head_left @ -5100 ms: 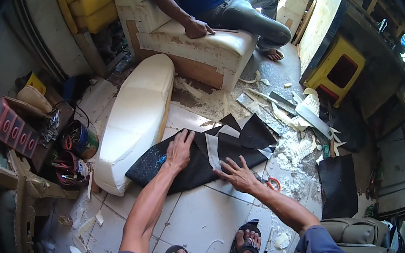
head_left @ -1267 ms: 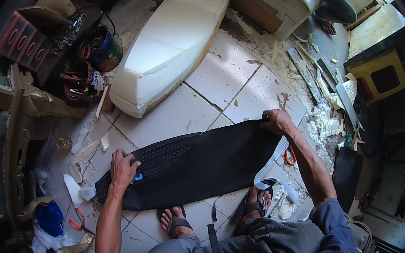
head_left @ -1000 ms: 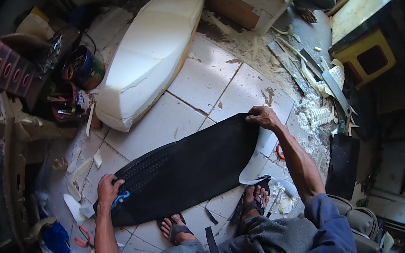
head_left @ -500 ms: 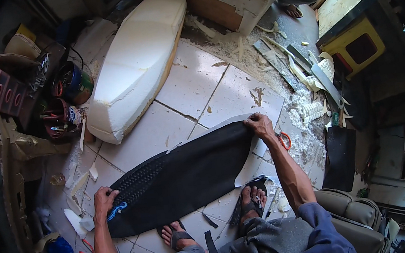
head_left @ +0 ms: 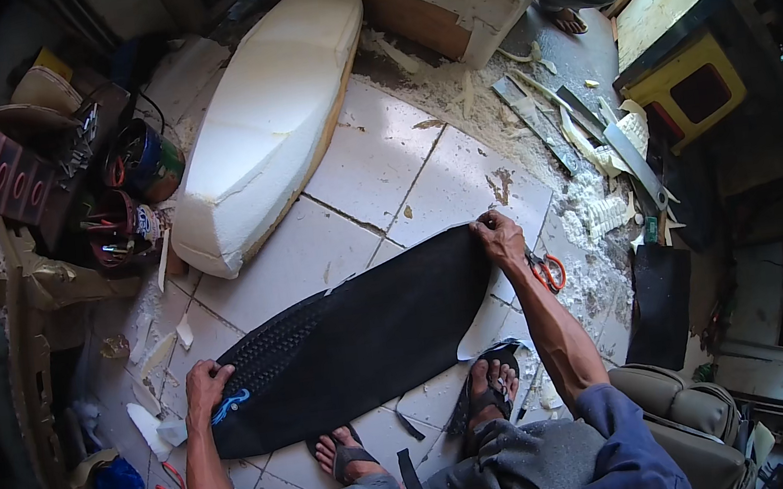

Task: The person trims a piece of black fabric with scissors and then aligns and folds it over a white foam seat cushion.

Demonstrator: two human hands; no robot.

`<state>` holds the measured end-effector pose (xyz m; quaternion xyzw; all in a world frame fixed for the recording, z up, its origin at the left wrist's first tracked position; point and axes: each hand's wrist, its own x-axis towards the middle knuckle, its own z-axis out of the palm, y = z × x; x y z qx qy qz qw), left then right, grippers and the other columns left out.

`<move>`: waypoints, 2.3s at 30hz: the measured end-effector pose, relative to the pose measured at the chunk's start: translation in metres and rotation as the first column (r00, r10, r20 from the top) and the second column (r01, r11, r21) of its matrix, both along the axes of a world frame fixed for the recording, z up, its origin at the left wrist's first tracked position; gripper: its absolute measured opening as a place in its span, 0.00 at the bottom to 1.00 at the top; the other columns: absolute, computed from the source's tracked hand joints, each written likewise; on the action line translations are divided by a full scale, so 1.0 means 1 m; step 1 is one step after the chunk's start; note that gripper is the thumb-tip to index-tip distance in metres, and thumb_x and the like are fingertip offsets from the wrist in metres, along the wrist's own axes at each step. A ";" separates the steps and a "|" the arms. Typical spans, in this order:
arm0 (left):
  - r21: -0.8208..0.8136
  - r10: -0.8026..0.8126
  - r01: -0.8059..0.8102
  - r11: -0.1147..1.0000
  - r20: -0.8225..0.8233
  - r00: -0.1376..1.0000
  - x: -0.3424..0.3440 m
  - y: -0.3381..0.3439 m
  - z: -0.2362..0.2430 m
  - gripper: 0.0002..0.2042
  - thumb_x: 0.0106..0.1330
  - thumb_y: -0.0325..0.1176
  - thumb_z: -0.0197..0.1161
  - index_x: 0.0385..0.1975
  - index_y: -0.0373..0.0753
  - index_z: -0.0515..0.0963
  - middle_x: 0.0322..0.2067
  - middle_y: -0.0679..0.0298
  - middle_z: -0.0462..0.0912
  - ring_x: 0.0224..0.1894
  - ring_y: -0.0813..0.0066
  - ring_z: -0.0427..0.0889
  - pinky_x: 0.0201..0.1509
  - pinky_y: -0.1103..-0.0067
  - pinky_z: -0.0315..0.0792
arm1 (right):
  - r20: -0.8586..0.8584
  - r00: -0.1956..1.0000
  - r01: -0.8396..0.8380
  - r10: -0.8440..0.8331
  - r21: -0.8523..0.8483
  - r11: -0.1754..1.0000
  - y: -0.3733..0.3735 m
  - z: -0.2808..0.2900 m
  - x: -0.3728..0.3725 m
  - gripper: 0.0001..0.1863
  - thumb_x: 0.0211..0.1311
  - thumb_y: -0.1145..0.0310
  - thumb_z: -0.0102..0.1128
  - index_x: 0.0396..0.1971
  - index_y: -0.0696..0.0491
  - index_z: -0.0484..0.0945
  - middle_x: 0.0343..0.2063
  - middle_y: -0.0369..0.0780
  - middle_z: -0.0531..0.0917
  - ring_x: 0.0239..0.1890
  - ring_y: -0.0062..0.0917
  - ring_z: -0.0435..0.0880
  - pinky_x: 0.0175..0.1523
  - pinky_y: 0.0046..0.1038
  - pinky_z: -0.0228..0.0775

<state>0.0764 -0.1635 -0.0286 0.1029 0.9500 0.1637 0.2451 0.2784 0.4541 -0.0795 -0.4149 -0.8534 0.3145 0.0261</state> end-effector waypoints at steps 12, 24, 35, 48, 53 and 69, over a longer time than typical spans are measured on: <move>-0.064 0.049 -0.047 0.997 0.016 0.999 -0.006 0.005 0.007 0.20 0.57 0.46 0.74 0.25 0.30 0.83 0.25 0.47 0.84 0.29 0.49 0.83 0.39 0.64 0.75 | -0.022 0.999 0.038 -0.040 -0.073 0.997 0.005 -0.001 -0.004 0.22 0.63 0.43 0.60 0.43 0.45 0.84 0.44 0.49 0.87 0.49 0.46 0.85 0.54 0.41 0.75; -0.212 -0.112 0.023 0.977 -0.416 0.903 0.035 0.048 0.021 0.20 0.64 0.41 0.68 0.50 0.35 0.78 0.56 0.48 0.77 0.61 0.48 0.73 0.65 0.56 0.65 | -0.047 0.990 -0.091 0.131 0.495 0.864 -0.086 0.027 -0.019 0.26 0.66 0.56 0.62 0.61 0.51 0.73 0.59 0.52 0.74 0.60 0.43 0.74 0.63 0.54 0.62; -0.198 -0.361 0.308 0.931 -0.349 0.865 0.101 0.121 -0.041 0.31 0.75 0.45 0.49 0.77 0.47 0.56 0.79 0.57 0.49 0.80 0.51 0.44 0.79 0.48 0.33 | 0.012 0.727 -0.646 0.687 0.354 0.677 -0.174 0.014 -0.014 0.33 0.76 0.39 0.37 0.75 0.36 0.61 0.76 0.34 0.59 0.79 0.35 0.51 0.78 0.59 0.29; 0.228 -0.506 0.695 0.682 -0.539 0.673 0.152 0.238 -0.012 0.25 0.72 0.33 0.56 0.69 0.35 0.69 0.71 0.51 0.65 0.76 0.51 0.58 0.79 0.55 0.47 | -0.005 0.947 -0.314 0.321 0.204 0.927 -0.160 0.060 0.114 0.21 0.65 0.61 0.61 0.57 0.50 0.77 0.49 0.45 0.80 0.54 0.44 0.76 0.59 0.45 0.68; 0.228 -0.691 0.878 0.421 -0.546 0.473 0.185 0.309 -0.050 0.27 0.72 0.39 0.58 0.71 0.43 0.67 0.73 0.56 0.63 0.77 0.56 0.56 0.79 0.54 0.45 | 0.063 0.890 -0.456 0.451 0.102 0.884 -0.143 0.063 0.172 0.19 0.63 0.65 0.61 0.53 0.52 0.78 0.49 0.47 0.80 0.55 0.44 0.77 0.59 0.42 0.72; 0.177 -0.530 0.690 0.702 -0.517 0.672 0.116 0.279 -0.047 0.27 0.74 0.36 0.50 0.72 0.35 0.62 0.74 0.50 0.60 0.78 0.53 0.54 0.80 0.53 0.42 | -0.167 0.860 -0.421 0.483 0.303 0.855 -0.251 0.055 0.081 0.29 0.70 0.58 0.58 0.68 0.51 0.69 0.70 0.45 0.69 0.74 0.40 0.63 0.76 0.49 0.50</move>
